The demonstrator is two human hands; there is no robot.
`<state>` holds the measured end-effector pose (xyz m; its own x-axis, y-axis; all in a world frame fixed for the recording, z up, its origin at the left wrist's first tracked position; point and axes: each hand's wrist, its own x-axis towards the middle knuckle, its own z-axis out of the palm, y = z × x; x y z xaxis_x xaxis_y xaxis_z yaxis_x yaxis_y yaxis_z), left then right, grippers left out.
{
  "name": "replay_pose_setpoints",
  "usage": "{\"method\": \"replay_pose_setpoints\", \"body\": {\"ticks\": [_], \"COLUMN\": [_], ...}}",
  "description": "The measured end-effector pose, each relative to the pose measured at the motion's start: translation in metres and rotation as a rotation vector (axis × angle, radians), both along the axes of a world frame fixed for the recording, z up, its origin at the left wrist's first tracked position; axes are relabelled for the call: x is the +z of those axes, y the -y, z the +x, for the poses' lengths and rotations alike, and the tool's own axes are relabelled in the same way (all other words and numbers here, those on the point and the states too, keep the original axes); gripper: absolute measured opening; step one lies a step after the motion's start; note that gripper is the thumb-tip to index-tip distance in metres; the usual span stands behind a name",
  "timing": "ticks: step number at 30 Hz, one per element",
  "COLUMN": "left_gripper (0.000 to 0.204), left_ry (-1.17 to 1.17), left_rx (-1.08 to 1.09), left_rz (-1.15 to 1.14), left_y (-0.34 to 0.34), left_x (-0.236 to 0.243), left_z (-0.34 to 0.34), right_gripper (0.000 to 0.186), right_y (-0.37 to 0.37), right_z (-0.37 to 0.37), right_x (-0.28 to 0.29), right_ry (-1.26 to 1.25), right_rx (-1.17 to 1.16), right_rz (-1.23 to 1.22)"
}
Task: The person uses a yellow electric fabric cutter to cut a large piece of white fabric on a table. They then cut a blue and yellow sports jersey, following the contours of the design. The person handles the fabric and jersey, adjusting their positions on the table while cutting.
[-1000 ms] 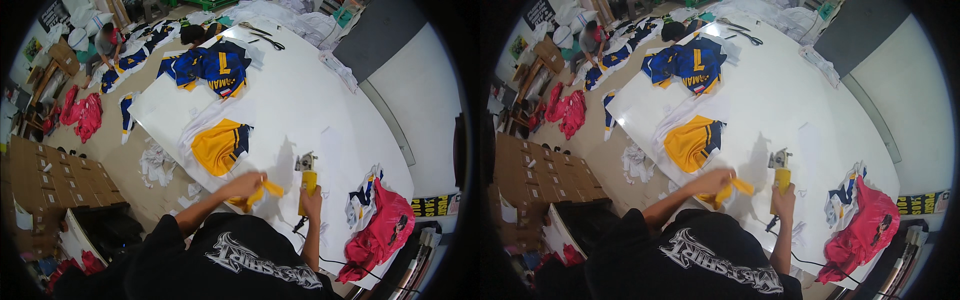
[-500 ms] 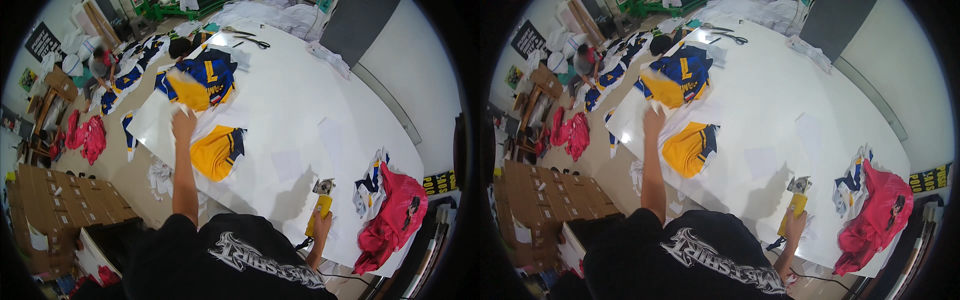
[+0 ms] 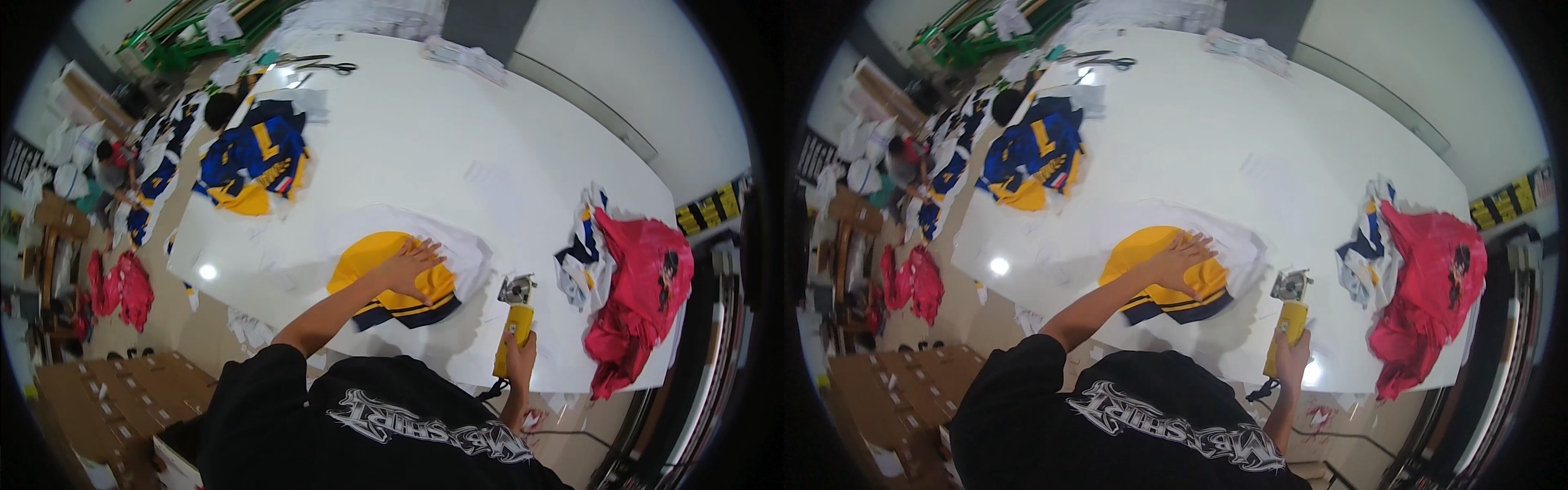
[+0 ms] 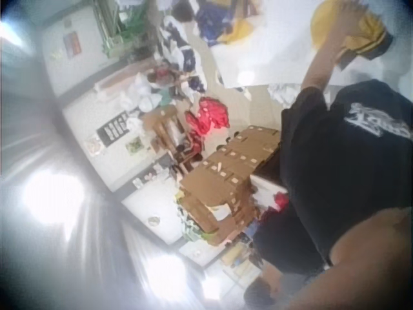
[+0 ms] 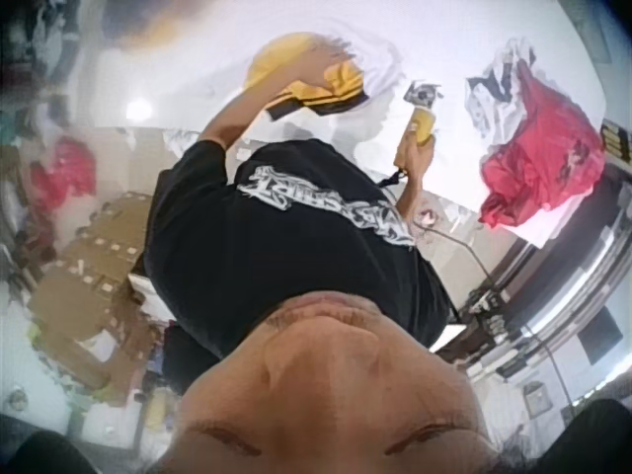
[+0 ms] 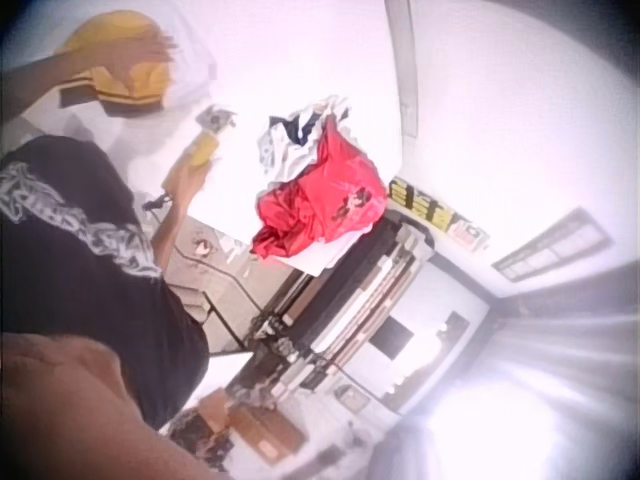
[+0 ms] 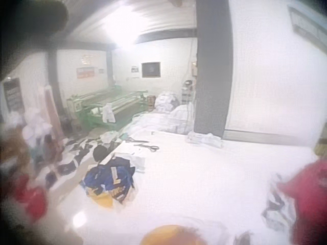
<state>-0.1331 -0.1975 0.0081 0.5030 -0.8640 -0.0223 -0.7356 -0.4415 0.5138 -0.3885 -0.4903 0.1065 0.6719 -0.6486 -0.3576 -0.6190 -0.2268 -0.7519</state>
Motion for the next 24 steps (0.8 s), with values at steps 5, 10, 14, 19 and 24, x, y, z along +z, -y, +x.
{"method": "replay_pose_setpoints", "body": {"ticks": [5,10,14,19,24], "left_gripper": [0.090,0.085,0.083,0.096,0.113], "left_ry": [0.114,0.289,0.286,0.171,-0.011], "left_rx": [0.340,0.342,0.701,0.976,0.854], "left_rz": [0.155,0.136,0.313,0.253,0.364], "left_y": [0.069,0.098,0.048,-0.020,-0.052], "left_x": [-0.025,-0.032,-0.031,-0.026,-0.015], "left_z": [-0.002,0.063,0.174,0.193,0.098], "right_gripper": [0.050,0.051,0.050,0.052,0.052], "right_y": [0.006,0.007,0.002,-0.004,-0.024], "right_z": [-0.006,-0.011,-0.002,0.013,0.043], "right_x": [-0.004,-0.006,0.001,0.002,-0.003], "right_ry": [0.011,-0.020,-0.045,-0.093,-0.133], "right_rx": [-0.110,-0.160,-0.184,-0.125,0.058], "right_rz": [0.032,0.047,0.057,0.003,-0.026]}}
